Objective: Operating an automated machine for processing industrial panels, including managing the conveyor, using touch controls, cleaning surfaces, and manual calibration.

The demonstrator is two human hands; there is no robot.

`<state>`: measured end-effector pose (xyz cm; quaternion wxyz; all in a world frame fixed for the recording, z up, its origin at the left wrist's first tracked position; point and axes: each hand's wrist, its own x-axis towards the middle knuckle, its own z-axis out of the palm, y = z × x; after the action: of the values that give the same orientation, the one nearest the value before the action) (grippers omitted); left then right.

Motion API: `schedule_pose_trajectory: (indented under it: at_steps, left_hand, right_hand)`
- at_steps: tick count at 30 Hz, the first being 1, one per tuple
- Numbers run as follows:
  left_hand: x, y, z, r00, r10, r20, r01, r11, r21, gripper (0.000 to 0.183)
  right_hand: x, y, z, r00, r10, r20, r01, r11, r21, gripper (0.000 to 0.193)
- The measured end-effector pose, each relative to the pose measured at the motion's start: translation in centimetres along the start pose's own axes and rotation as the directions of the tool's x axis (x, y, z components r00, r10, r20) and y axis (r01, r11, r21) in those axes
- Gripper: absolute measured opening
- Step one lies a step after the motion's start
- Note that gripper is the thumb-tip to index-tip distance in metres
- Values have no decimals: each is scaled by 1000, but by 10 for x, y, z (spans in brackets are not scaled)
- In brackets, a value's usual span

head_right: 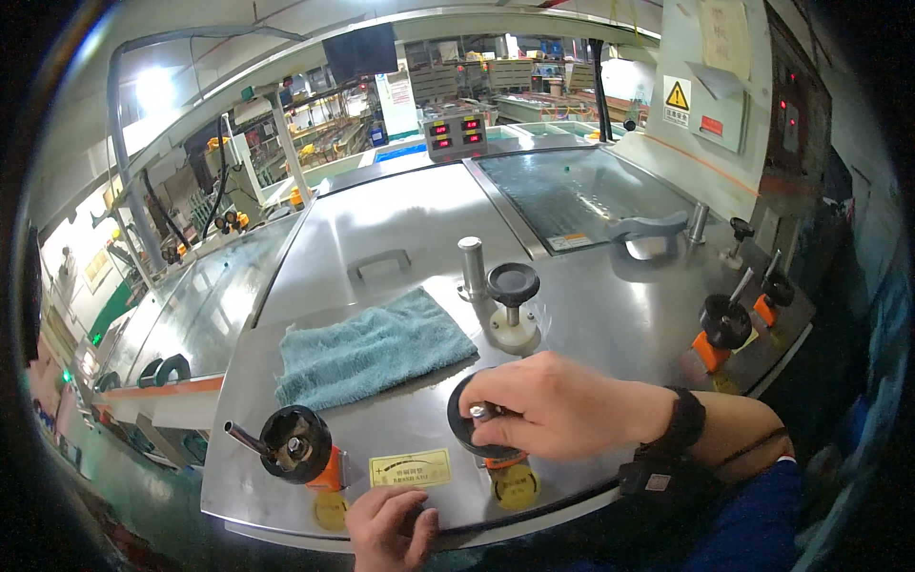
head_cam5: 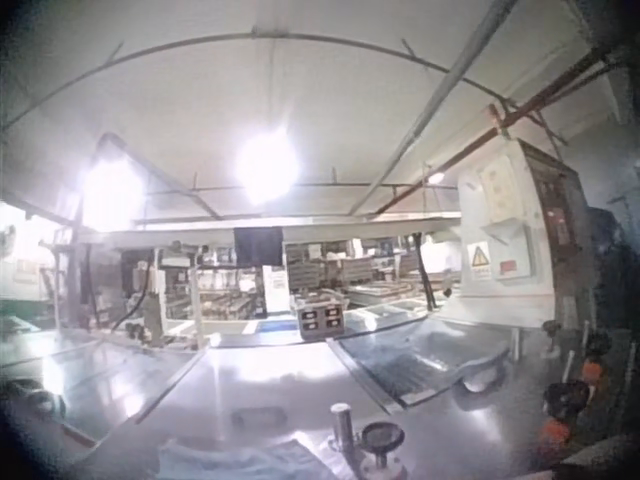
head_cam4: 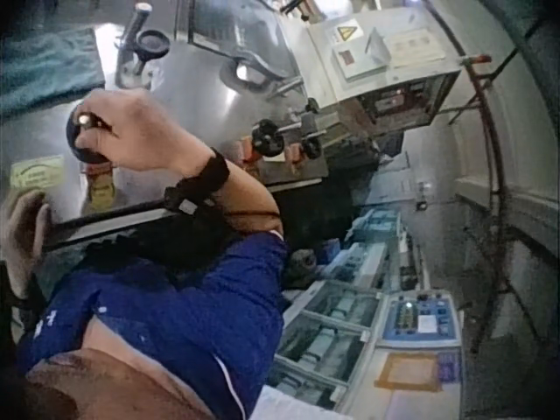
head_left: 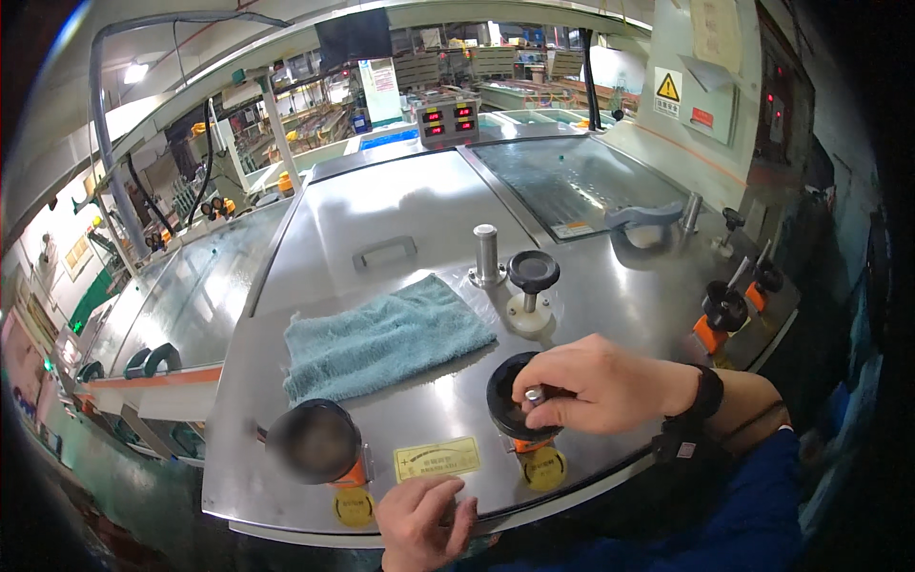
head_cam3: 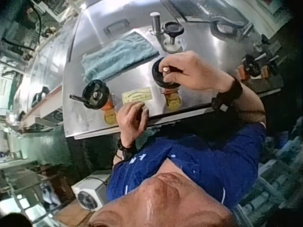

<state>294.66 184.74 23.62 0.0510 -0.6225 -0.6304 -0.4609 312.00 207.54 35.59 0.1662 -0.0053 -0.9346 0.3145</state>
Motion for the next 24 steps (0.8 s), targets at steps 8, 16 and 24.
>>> schedule_pose_trajectory:
  at_steps: [8, 16, 24]
  left_hand:
    - [7, 9, -2, 997, -15, 79, 18, 999, -33, 21]
    - [-9, -6, -9, 998, -54, -36, 51, 995, -83, 21]
    - [-5, -4, -17, 999, -26, 40, 30, 994, -106, 19]
  right_hand:
    - [60, 44, 32, 949, 10, -316, -27, 998, -51, 22]
    - [1, 53, -10, 865, 273, -421, -346, 932, -105, 29]
    - [-18, 40, -5, 888, 187, -421, -265, 955, -136, 28]
